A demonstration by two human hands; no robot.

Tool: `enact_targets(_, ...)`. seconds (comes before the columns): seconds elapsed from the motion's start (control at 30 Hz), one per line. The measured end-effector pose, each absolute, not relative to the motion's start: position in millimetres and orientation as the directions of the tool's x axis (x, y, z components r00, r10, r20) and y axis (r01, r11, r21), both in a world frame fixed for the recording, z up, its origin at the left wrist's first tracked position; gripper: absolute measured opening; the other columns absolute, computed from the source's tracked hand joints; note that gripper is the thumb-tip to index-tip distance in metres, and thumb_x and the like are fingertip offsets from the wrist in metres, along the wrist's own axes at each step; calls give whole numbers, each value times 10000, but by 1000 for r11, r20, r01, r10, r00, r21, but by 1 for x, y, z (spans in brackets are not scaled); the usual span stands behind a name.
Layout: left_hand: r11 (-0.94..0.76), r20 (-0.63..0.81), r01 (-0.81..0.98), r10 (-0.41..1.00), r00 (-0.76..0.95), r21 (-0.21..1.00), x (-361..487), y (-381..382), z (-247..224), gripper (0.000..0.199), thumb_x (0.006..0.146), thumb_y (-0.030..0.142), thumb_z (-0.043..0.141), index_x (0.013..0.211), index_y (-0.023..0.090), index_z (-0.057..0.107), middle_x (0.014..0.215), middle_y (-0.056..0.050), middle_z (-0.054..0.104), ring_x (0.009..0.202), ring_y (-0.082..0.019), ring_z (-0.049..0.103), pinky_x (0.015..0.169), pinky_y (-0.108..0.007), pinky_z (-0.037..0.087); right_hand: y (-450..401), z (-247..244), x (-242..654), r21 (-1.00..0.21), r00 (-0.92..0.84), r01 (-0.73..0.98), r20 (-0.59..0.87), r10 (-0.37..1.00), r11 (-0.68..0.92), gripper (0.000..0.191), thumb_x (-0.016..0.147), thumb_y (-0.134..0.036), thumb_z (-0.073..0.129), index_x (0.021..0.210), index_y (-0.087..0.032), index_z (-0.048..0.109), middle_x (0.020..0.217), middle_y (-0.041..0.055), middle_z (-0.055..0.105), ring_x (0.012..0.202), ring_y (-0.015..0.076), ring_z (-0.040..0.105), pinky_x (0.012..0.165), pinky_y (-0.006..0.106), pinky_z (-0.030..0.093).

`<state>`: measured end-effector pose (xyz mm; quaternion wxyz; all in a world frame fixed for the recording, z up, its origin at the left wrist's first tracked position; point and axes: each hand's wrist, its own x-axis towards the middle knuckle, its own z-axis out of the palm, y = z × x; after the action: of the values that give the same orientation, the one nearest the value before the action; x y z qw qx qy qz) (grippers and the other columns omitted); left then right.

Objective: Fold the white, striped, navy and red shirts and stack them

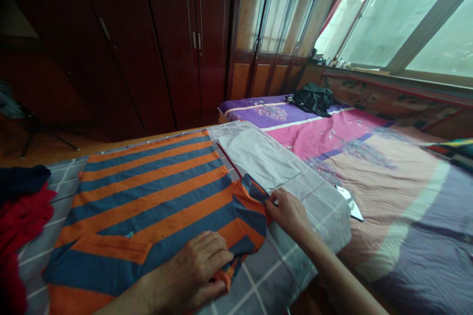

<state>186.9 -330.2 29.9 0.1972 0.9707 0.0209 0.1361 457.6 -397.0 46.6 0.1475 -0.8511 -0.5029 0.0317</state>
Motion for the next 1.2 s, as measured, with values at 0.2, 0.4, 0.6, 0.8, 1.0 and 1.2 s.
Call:
enact_targets(0.2, -922, 293, -94, 22, 956, 376, 188, -328, 30, 36, 833, 146, 549, 830, 182, 549, 896, -20, 615, 902, -155, 560, 861, -279, 432, -399, 42, 469, -379, 609, 745, 52, 791, -549, 275, 792, -435, 495, 765, -225, 670, 639, 16, 643, 591, 180, 594, 530, 262, 371)
enact_targets(0.4, -871, 273, -172, -46, 961, 460, 185, -328, 42, 42, 863, 214, 570, 868, 192, 605, 1018, -24, 656, 1106, -169, 541, 1051, -294, 340, -400, 37, 473, -310, 484, 840, 60, 873, -445, 275, 733, -481, 565, 693, -225, 657, 737, 28, 639, 640, 182, 588, 550, 272, 372)
enact_targets(0.6, -799, 235, -144, -4, 972, 583, 182, -327, 42, 107, 897, 261, 548, 849, 222, 635, 1129, 0, 643, 1210, -165, 495, 1106, -325, 287, -399, 46, 477, -678, 567, 559, -107, 817, -477, 274, 718, -449, 490, 604, -208, 553, 515, 18, 574, 484, 165, 539, 450, 264, 372)
enact_targets(0.8, -775, 226, -127, 21, 974, 618, 182, -326, 37, 80, 879, 241, 566, 877, 223, 645, 1162, -1, 629, 1198, -157, 512, 1111, -307, 288, -399, 40, 473, -527, 610, 699, 86, 788, -484, 284, 725, -429, 533, 869, -213, 646, 721, 34, 666, 611, 187, 608, 552, 287, 420)
enact_targets(1.0, -777, 242, -131, 29, 970, 616, 182, -327, 36, 53, 847, 196, 591, 871, 204, 637, 1158, -6, 636, 1194, -156, 514, 1109, -289, 286, -391, 38, 456, -355, 462, 862, 259, 848, -361, 296, 788, -457, 507, 883, -224, 664, 919, 56, 627, 816, 212, 593, 663, 308, 416)
enact_targets(1.2, -755, 248, -137, 36, 968, 642, 182, -327, 36, 77, 849, 195, 588, 888, 210, 652, 1161, -16, 637, 1197, -174, 516, 1103, -318, 301, -382, 38, 457, -413, 514, 823, 250, 821, -390, 289, 805, -450, 473, 765, -214, 635, 784, 39, 631, 700, 188, 594, 628, 297, 408)
